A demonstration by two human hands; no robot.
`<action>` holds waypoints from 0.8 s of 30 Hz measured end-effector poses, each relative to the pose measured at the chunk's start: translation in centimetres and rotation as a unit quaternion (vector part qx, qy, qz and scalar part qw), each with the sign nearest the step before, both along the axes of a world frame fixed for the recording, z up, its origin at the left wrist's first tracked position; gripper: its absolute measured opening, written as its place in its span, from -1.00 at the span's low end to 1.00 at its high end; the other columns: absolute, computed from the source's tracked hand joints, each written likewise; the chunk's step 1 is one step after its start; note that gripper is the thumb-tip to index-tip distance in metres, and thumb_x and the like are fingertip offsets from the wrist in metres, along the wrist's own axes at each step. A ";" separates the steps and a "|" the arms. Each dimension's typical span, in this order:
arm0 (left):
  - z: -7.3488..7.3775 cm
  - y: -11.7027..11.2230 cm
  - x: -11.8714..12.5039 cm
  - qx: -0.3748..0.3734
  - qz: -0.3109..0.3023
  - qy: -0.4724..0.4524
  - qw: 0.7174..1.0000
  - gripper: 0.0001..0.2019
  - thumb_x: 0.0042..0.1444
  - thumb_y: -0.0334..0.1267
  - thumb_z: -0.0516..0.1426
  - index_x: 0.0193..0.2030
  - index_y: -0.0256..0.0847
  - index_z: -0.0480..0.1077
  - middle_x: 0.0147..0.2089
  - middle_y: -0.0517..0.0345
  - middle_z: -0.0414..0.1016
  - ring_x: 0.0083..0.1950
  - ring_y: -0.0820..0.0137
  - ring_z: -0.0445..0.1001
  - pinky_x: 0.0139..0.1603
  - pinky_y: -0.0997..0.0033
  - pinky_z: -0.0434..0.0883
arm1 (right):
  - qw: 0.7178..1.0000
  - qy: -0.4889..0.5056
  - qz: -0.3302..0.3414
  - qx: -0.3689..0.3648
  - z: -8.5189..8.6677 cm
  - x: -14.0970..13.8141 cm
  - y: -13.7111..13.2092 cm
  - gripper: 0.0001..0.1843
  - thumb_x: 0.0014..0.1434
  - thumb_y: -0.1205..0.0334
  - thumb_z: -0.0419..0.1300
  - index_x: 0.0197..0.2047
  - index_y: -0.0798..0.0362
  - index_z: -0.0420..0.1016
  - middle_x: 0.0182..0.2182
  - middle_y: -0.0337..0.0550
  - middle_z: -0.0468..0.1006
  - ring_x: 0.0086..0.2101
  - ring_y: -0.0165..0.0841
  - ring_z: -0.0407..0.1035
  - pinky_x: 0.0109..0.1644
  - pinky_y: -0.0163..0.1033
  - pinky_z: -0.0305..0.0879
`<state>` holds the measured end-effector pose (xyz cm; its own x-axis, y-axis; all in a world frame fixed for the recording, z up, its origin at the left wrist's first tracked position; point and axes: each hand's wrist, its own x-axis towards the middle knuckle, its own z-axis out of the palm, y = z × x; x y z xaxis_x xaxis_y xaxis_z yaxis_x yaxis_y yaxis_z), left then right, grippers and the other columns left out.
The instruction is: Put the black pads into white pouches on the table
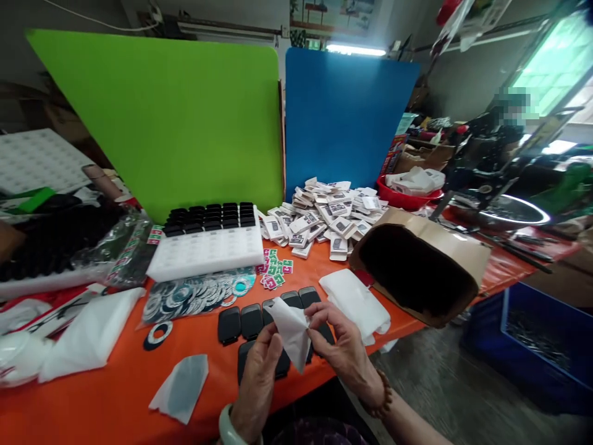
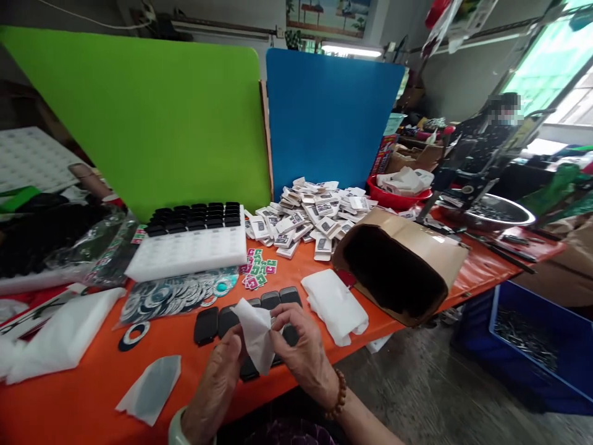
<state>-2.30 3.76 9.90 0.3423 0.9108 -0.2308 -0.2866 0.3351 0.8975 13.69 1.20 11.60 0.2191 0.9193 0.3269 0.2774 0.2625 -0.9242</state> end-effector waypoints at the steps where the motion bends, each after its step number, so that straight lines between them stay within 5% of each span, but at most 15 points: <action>1: 0.3 0.1 -0.3 -0.003 0.026 0.006 1.000 -0.53 0.02 0.06 0.22 -0.02 -0.21 0.46 0.00 -0.04 0.55 0.04 0.16 0.46 0.07 0.24 0.35 | 1.000 -0.008 0.010 0.001 -0.5 -0.9 -0.1 -0.91 0.05 0.40 0.17 -0.42 0.03 0.37 -0.22 -0.12 0.51 -0.18 -0.29 0.42 -0.05 -0.19 0.31; 5: 0.7 0.6 -2.0 -0.041 0.081 0.002 0.996 -0.58 -0.10 0.00 0.32 -0.16 -0.25 0.52 -0.20 0.02 0.61 -0.18 0.25 0.52 -0.17 0.36 0.41 | 0.997 -0.051 0.048 0.011 -2.0 -3.1 -0.5 -0.86 0.05 0.46 0.15 -0.40 0.02 0.37 -0.22 -0.13 0.51 -0.16 -0.30 0.41 -0.02 -0.18 0.29; 9: 0.5 0.5 -3.6 -0.059 0.079 0.019 0.995 -0.61 -0.15 -0.04 0.35 -0.23 -0.27 0.55 -0.32 0.06 0.61 -0.23 0.29 0.51 -0.18 0.37 0.41 | 0.992 -0.032 0.116 -0.032 -2.1 -3.2 -0.4 -0.89 0.09 0.37 0.21 -0.30 0.01 0.37 -0.04 -0.09 0.43 -0.02 -0.26 0.33 0.10 -0.14 0.22; 12: 0.6 0.1 -4.9 -0.046 0.001 0.032 0.998 -0.67 -0.08 -0.07 0.32 -0.22 -0.25 0.56 -0.32 0.09 0.60 -0.24 0.33 0.49 -0.17 0.40 0.40 | 0.970 0.075 0.196 -0.126 -1.4 -2.3 0.5 -0.56 0.07 0.14 0.29 0.00 -0.04 0.31 0.12 -0.01 0.29 0.02 -0.22 0.30 0.05 -0.11 0.26; 15: 0.8 -0.3 -6.1 -0.032 -0.086 0.061 0.994 -0.72 -0.05 -0.10 0.30 -0.27 -0.26 0.56 -0.35 0.12 0.58 -0.31 0.39 0.45 -0.25 0.46 0.37 | 0.925 0.183 0.275 -0.189 -1.1 -2.1 1.5 -0.32 0.01 0.01 0.33 0.16 -0.09 0.20 0.02 -0.05 0.36 -0.11 -0.28 0.35 -0.16 -0.20 0.33; 19: 0.7 -0.8 -7.0 -0.011 -0.083 0.121 0.989 -0.66 0.03 0.01 0.22 -0.27 -0.26 0.57 -0.41 0.12 0.56 -0.37 0.39 0.43 -0.32 0.48 0.35 | 0.896 0.240 0.297 -0.228 -1.7 -3.6 2.1 -0.61 -0.08 0.04 0.40 -0.25 0.05 0.42 -0.38 -0.27 0.40 -0.45 -0.48 0.23 -0.40 -0.36 0.15; 24: -0.3 -1.9 -6.4 0.007 0.063 0.159 0.985 -0.64 0.05 0.04 0.19 -0.24 -0.22 0.58 -0.30 0.08 0.60 -0.29 0.35 0.45 -0.28 0.48 0.37 | 0.923 0.197 0.255 -0.211 -3.9 -5.4 0.9 -0.64 0.06 -0.02 0.30 -0.44 0.09 0.35 -0.52 -0.33 0.25 -0.49 -0.50 0.09 -0.43 -0.36 0.03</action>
<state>-8.66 1.86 9.64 0.1382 0.9452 -0.2959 -0.0296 0.3026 0.9527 8.29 2.11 7.75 -0.2524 0.9629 -0.0956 -0.1624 -0.1396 -0.9768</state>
